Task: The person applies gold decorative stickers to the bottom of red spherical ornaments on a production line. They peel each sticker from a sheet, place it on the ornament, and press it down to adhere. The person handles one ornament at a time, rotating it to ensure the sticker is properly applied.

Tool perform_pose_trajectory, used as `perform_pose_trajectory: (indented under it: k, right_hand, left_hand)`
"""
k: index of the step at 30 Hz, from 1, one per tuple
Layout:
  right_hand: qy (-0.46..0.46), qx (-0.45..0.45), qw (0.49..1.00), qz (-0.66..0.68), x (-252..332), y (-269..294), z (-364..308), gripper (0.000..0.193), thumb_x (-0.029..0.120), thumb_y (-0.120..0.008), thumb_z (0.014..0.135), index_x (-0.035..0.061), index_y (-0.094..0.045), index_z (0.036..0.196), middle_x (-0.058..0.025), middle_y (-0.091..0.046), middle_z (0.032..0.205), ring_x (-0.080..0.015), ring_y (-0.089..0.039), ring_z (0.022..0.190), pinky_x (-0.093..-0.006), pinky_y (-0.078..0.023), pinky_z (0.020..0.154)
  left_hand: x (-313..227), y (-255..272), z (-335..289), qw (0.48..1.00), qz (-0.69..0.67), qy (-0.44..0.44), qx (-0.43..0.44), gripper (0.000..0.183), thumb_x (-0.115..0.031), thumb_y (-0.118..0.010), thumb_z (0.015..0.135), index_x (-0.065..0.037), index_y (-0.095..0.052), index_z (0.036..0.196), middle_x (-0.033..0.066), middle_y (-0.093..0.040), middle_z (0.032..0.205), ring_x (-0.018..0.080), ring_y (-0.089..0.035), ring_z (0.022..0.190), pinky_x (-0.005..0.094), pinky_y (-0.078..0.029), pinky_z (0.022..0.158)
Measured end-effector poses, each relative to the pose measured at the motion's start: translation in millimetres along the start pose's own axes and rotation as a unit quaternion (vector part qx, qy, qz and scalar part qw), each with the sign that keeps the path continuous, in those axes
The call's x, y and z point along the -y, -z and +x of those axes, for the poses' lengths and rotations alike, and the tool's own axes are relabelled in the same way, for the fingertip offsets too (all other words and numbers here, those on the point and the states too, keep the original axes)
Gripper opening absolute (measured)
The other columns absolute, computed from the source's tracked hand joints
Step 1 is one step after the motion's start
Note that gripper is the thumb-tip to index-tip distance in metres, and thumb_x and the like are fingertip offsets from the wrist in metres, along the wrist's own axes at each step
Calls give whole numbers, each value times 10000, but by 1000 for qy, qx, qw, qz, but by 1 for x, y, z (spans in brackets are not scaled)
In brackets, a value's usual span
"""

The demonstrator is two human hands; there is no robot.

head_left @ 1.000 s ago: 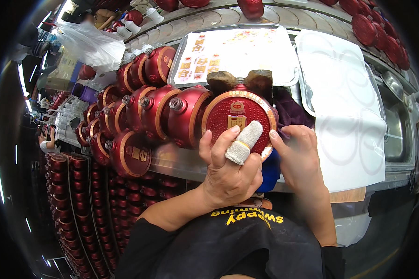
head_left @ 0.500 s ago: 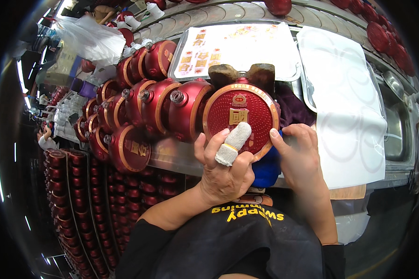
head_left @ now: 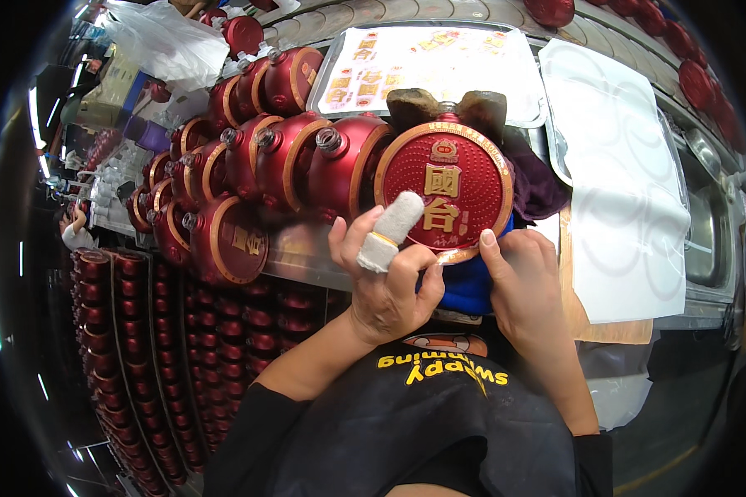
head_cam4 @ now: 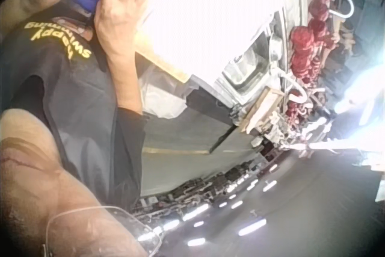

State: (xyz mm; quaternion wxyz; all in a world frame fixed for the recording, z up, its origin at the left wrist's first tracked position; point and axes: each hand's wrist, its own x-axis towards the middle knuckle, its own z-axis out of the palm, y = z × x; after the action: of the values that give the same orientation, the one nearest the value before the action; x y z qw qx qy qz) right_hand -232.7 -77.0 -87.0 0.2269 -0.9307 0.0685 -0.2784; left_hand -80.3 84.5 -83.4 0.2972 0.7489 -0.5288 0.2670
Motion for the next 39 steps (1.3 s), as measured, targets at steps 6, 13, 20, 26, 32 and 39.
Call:
perform_pose_trajectory:
  k: [6,13,20,26,32,39]
  right_hand:
    - [0,9,1000,-21,4,-3,-4,768,-84,-670,751,145,-597,1480,-163,-561,1176,-378,-547,1139,-487,-478,988]
    - [5,9,1000,-24,10,-5,-6,767,-112,-651,746,112,-591,1476,-160,-559,1161,-383,-547,1125,-484,-478,973]
    - [-17,-10,1000,-10,12,-10,-10,763,-133,-643,727,102,-611,1453,-167,-569,1156,-387,-556,1102,-494,-480,982]
    - [-2,11,997,-79,15,-12,-11,745,-89,-675,751,186,-637,1442,-149,-575,1165,-374,-552,1135,-485,-479,989]
    - [9,28,995,-96,24,-10,-6,719,-62,-675,770,200,-642,1439,-140,-570,1158,-361,-553,1144,-474,-481,976]
    - [16,54,993,-105,32,-8,-1,699,-31,-663,799,205,-625,1456,-131,-556,1161,-352,-551,1148,-483,-478,965]
  left_hand:
    - [15,-1,-2,993,-93,67,-6,352,-214,-792,813,-114,-570,1068,281,-530,1442,429,-429,1321,608,-177,1170]
    - [20,2,-13,992,-105,65,-26,297,-232,-794,824,-106,-585,992,289,-525,1446,421,-412,1328,605,-200,1157]
    - [25,-1,-17,999,-17,-25,-38,294,-180,-781,791,-244,-680,1059,201,-562,1394,389,-424,1331,590,-231,1161]
    - [31,1,-15,999,22,-29,-29,151,-190,-745,819,-247,-700,952,149,-580,1304,390,-448,1306,581,-252,1156]
    - [35,0,-14,990,-99,70,-66,171,-180,-756,883,-77,-628,932,259,-557,1407,426,-391,1321,574,-297,1100]
    - [32,9,-15,984,-149,99,-14,526,-548,-612,1008,-36,-684,910,307,-516,1471,418,-369,1349,499,-296,1130]
